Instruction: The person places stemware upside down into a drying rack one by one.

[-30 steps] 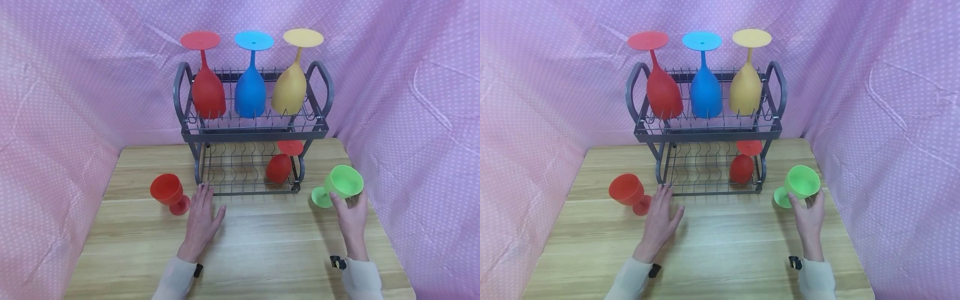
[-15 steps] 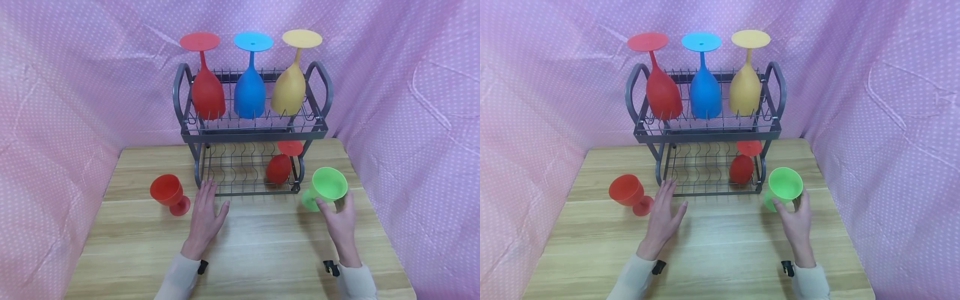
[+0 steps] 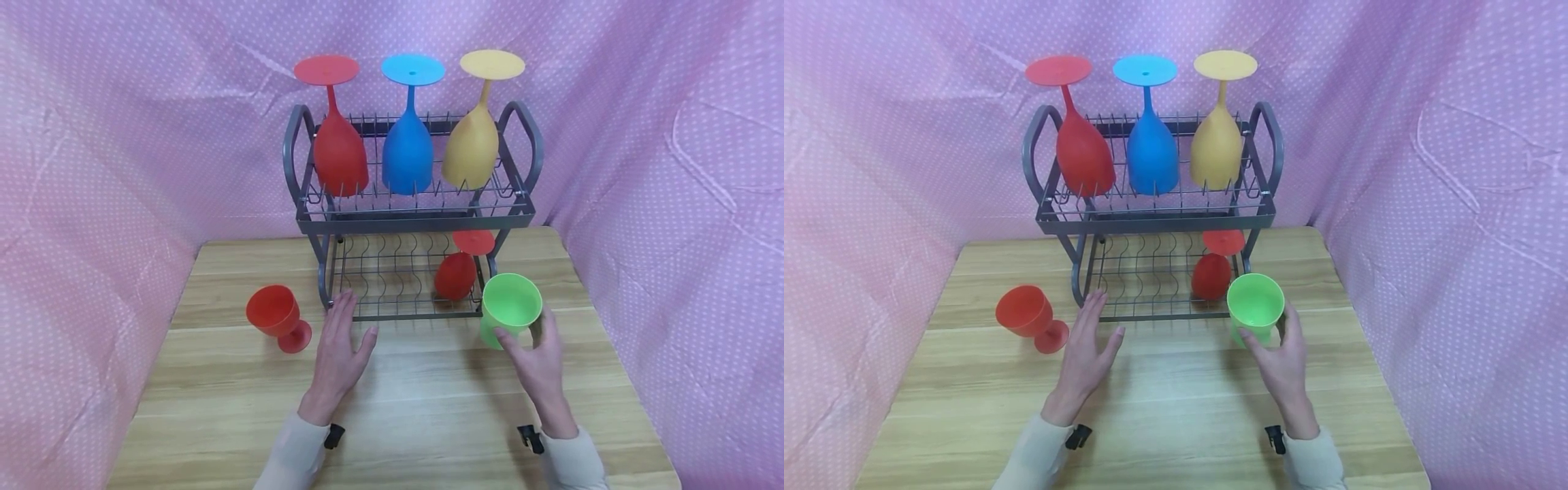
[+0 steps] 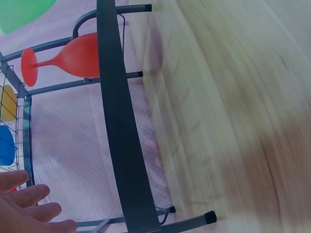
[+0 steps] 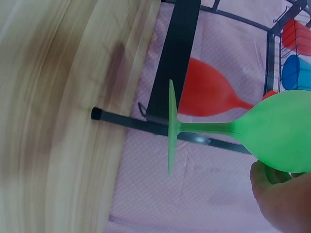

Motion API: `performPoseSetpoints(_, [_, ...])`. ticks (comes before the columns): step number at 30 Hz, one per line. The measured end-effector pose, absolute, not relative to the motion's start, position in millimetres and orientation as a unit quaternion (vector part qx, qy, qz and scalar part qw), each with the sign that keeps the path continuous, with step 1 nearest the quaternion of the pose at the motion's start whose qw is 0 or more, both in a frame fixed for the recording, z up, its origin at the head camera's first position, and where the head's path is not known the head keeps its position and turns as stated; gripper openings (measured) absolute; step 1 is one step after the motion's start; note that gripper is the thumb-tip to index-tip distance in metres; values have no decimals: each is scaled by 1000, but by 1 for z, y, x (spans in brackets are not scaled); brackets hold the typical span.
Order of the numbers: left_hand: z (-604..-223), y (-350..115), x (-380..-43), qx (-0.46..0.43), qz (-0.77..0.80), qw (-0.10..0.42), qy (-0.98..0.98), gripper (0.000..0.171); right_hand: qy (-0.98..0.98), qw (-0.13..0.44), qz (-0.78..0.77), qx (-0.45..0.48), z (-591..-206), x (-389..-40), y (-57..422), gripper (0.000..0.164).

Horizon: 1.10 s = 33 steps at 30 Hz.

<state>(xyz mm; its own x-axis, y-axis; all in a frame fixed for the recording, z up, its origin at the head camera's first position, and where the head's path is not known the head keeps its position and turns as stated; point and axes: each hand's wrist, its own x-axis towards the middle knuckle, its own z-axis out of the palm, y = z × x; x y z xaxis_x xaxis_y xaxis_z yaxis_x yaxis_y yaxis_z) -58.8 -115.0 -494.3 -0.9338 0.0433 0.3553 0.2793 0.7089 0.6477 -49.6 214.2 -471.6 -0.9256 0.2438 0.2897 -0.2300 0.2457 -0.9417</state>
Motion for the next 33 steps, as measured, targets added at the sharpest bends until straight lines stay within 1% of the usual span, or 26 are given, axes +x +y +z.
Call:
performPoseSetpoints(9, [-488,-113,-60,-98,-393,166,-899,65,-781,196,591,50,-467,-50,198,88])
performPoseSetpoints(17, [-484,-113,-60,-88,-423,146,-890,64,-814,187,542,91,-463,-50,185,92])
performPoseSetpoints(28, [-480,-111,-58,-64,-490,122,-861,65,-845,178,492,108,-454,-48,170,95])
performPoseSetpoints(33, [-474,-110,-56,-52,-531,105,-839,60,-853,172,473,139,-451,-49,165,96])
